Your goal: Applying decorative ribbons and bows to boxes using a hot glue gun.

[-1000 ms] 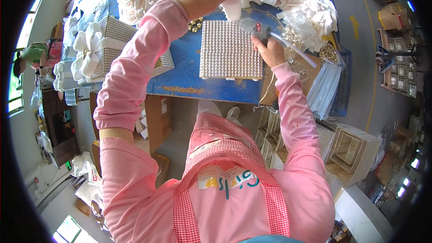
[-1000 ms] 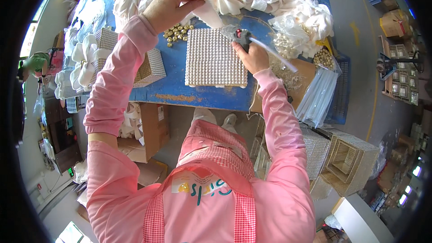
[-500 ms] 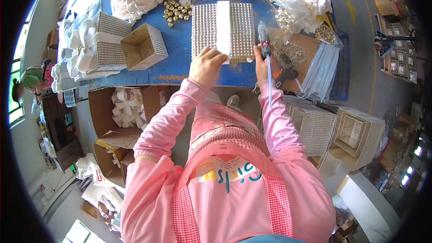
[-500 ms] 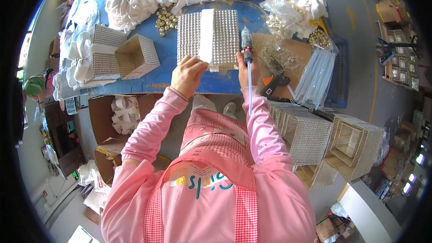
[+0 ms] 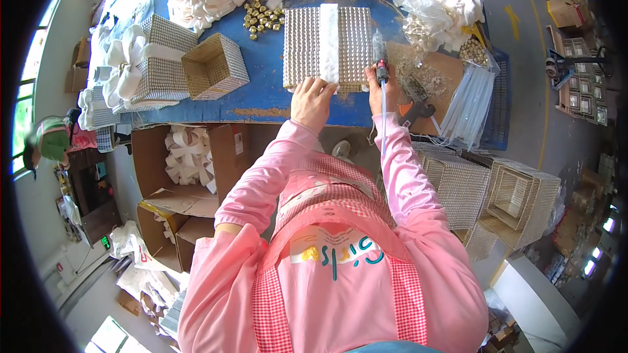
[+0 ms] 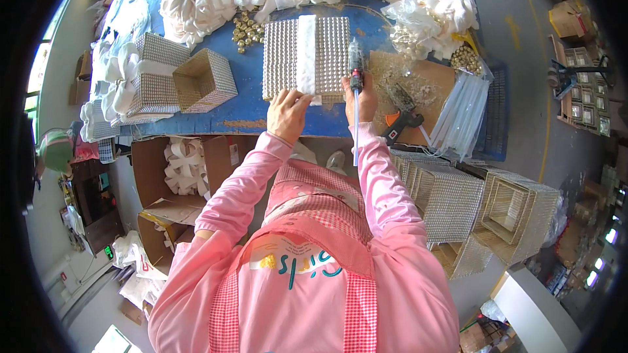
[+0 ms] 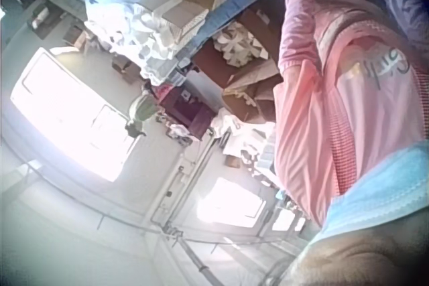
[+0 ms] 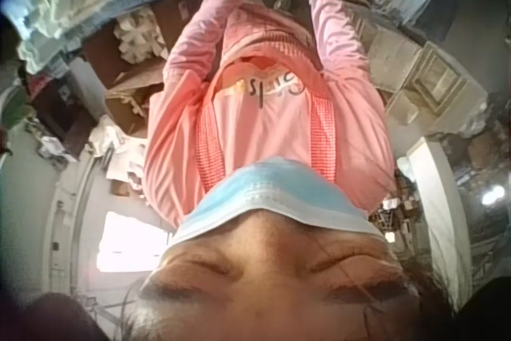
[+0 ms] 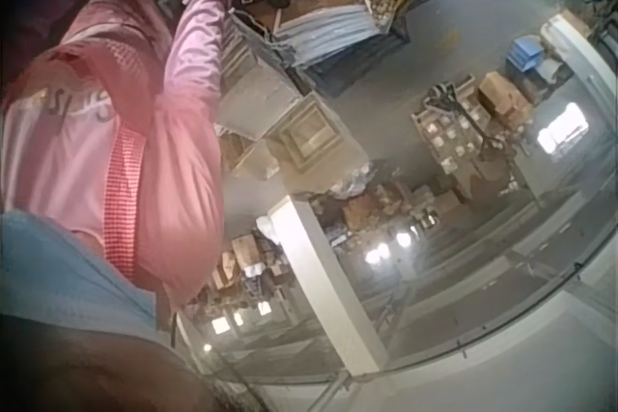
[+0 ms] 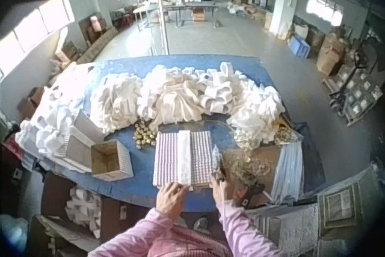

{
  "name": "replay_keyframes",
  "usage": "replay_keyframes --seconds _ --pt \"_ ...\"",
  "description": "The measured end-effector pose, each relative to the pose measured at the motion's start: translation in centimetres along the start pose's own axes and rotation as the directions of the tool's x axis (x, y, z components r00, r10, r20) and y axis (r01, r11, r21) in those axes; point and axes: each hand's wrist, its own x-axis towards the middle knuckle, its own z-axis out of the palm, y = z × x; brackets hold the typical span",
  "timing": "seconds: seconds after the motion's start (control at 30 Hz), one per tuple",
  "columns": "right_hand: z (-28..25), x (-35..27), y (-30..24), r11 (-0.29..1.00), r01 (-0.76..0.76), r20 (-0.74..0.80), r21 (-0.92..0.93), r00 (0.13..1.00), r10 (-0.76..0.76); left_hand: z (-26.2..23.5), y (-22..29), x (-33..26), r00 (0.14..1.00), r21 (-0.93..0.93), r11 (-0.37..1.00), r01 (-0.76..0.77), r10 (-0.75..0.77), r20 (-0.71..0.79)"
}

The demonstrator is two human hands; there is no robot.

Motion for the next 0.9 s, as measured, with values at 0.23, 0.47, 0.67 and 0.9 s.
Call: replay_keyframes --seconds 0.23,0.47,0.67,0.9 --pt "0.1 0.1 0.3 1.0 -0.011 0.019 -0.01 1.0 0.012 1.0 0.6 -0.7 0.987 0.08 0.993 0.092 -0.081 -0.139" --pt "0.0 0.1 0.1 1.0 -0.025 0.028 -0.014 0.999 0.026 2.7 1.7 -1.3 0.895 -0.158 0.909 0.385 -0.409 -0.176" --pt "0.1 0.2 0.2 1.0 -0.017 0.035 0.002 0.999 0.017 5.8 0.7 -1.3 0.522 -0.786 0.094 0.612 -0.794 0.311" --pt "0.1 0.2 -0.2 0.999 0.01 0.041 -0.036 0.999 -0.009 5.3 -0.2 1.2 0.265 -0.697 -0.471 0.541 -0.691 0.672"
